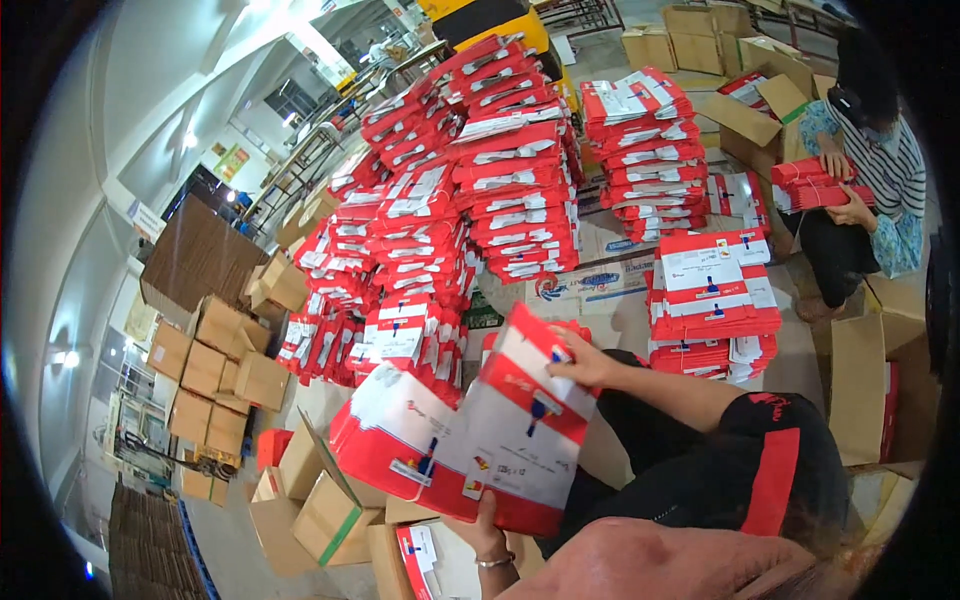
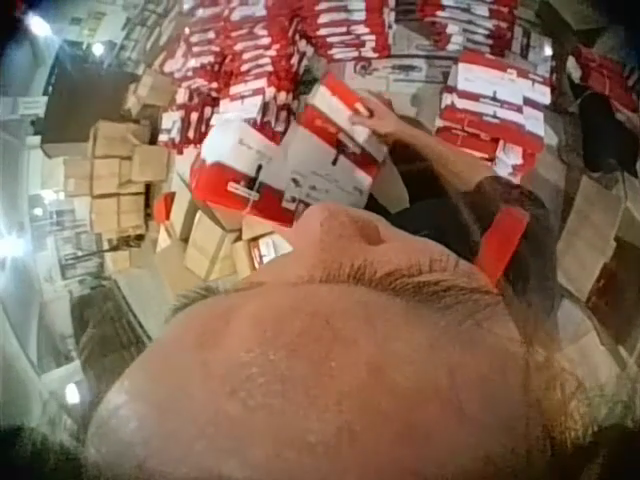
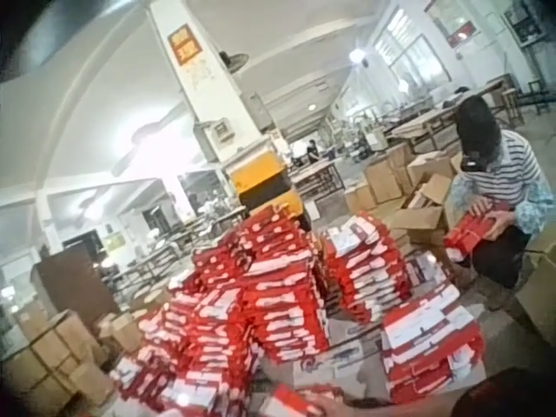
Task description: Organizing and packing red and white paper packets into cardboard boxes while sitting on the floor.
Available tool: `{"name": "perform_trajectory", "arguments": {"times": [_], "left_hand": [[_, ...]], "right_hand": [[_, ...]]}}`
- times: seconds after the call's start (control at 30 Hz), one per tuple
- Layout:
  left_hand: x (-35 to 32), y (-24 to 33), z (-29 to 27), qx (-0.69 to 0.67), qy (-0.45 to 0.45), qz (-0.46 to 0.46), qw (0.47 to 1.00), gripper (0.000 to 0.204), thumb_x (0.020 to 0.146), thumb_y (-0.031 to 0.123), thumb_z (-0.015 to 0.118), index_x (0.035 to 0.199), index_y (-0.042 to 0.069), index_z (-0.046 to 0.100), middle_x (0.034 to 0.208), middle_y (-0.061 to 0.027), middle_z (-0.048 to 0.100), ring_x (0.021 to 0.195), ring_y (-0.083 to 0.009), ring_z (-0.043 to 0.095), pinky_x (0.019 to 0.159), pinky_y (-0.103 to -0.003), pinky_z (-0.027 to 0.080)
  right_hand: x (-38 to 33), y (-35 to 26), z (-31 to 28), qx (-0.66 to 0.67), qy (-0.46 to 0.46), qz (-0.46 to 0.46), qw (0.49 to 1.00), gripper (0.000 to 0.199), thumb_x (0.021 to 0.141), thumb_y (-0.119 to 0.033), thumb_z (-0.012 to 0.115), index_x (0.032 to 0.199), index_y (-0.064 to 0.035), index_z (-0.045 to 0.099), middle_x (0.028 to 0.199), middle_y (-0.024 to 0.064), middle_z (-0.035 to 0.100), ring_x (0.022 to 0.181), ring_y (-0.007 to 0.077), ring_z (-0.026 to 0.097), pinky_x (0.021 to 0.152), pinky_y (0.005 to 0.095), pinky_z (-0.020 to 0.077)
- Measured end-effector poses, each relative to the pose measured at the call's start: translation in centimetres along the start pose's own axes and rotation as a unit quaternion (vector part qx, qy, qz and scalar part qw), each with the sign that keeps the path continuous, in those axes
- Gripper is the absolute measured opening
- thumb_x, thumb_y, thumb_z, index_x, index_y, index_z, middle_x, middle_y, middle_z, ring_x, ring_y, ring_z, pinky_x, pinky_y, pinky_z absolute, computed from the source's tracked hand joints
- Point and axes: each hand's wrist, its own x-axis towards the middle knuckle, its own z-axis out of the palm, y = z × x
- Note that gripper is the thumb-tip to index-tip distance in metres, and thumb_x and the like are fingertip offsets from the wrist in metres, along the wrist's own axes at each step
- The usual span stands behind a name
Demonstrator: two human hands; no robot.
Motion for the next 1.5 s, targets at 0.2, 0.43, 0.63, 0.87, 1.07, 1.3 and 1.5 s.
{"name": "perform_trajectory", "arguments": {"times": [0.2, 0.43, 0.63, 0.87, 1.07, 1.3, 1.5], "left_hand": [[-0.4, 3.3, 2.0, 0.171, 0.09, -0.078, 0.978, 0.069, 0.067, 0.0, 0.079, 0.125, -0.001, 0.041, 0.118, -0.0125, 0.054, 0.105, -0.0223, 0.054, 0.093, -0.037, 0.044], [-0.6, 0.4, 4.5, 0.212, 0.004, -0.132, 0.968, 0.075, 0.068, 0.012, 0.083, 0.127, -0.002, 0.038, 0.119, -0.0158, 0.053, 0.107, -0.0239, 0.053, 0.093, -0.036, 0.044], [2.2, -2.3, 6.5, 0.208, -0.184, -0.113, 0.954, 0.068, 0.084, 0.021, 0.07, 0.136, -0.002, 0.032, 0.127, -0.0151, 0.05, 0.112, -0.0248, 0.052, 0.097, -0.037, 0.042], [3.2, -7.8, 8.9, -0.027, -0.236, -0.336, 0.911, 0.062, 0.097, 0.021, 0.053, 0.147, 0.005, 0.021, 0.124, -0.0048, 0.053, 0.108, -0.0125, 0.053, 0.085, -0.029, 0.049], [5.2, -8.3, 10.4, 0.025, -0.207, -0.255, 0.944, 0.068, 0.085, 0.013, 0.07, 0.141, 0.0, 0.033, 0.122, -0.0123, 0.052, 0.097, -0.0182, 0.058, 0.078, -0.03, 0.053], [5.4, -12.5, 12.7, 0.12, -0.229, -0.171, 0.951, 0.08, 0.075, 0.023, 0.079, 0.139, 0.002, 0.036, 0.116, -0.0149, 0.044, 0.09, -0.0192, 0.056, 0.073, -0.029, 0.053], [5.5, -12.3, 13.4, 0.173, -0.238, -0.104, 0.95, 0.077, 0.076, 0.021, 0.078, 0.139, 0.006, 0.038, 0.115, -0.0163, 0.045, 0.094, -0.0217, 0.054, 0.074, -0.03, 0.052]], "right_hand": [[1.2, -10.8, 7.4, -0.087, -0.039, -0.287, 0.953, 0.063, 0.084, -0.038, 0.066, 0.13, -0.0025, 0.043, 0.127, 0.0219, 0.05, 0.118, 0.0356, 0.047, 0.1, 0.0455, 0.0347], [-2.5, -5.0, 11.9, -0.166, -0.068, -0.113, 0.977, 0.036, 0.095, -0.032, 0.047, 0.113, -0.0023, 0.052, 0.093, 0.0204, 0.061, 0.085, 0.0394, 0.059, 0.077, 0.0461, 0.0458], [-2.5, 2.1, 12.8, 0.49, -0.08, 0.077, 0.864, 0.042, 0.096, -0.035, 0.05, 0.124, -0.0044, 0.054, 0.122, 0.0162, 0.058, 0.105, 0.0252, 0.061, 0.089, 0.0376, 0.0495], [-5.7, 6.5, 3.4, 0.391, -0.045, 0.16, 0.905, 0.044, 0.096, -0.037, 0.049, 0.125, -0.0045, 0.053, 0.123, 0.0154, 0.058, 0.106, 0.0247, 0.06, 0.09, 0.0386, 0.0488], [-2.8, 7.1, -3.1, 0.291, -0.019, 0.278, 0.915, 0.046, 0.097, -0.039, 0.047, 0.127, -0.0045, 0.052, 0.123, 0.0146, 0.057, 0.108, 0.0243, 0.058, 0.091, 0.0396, 0.0481], [-3.5, -0.9, -11.4, 0.099, 0.09, 0.268, 0.954, 0.061, 0.089, -0.042, 0.059, 0.135, -0.0048, 0.044, 0.132, 0.0166, 0.05, 0.121, 0.028, 0.049, 0.099, 0.0409, 0.0415], [-3.6, -7.6, -4.9, -0.293, -0.064, 0.049, 0.953, 0.073, 0.083, -0.047, 0.065, 0.138, -0.0056, 0.042, 0.132, 0.0213, 0.049, 0.122, 0.0342, 0.048, 0.103, 0.0435, 0.0367]]}}
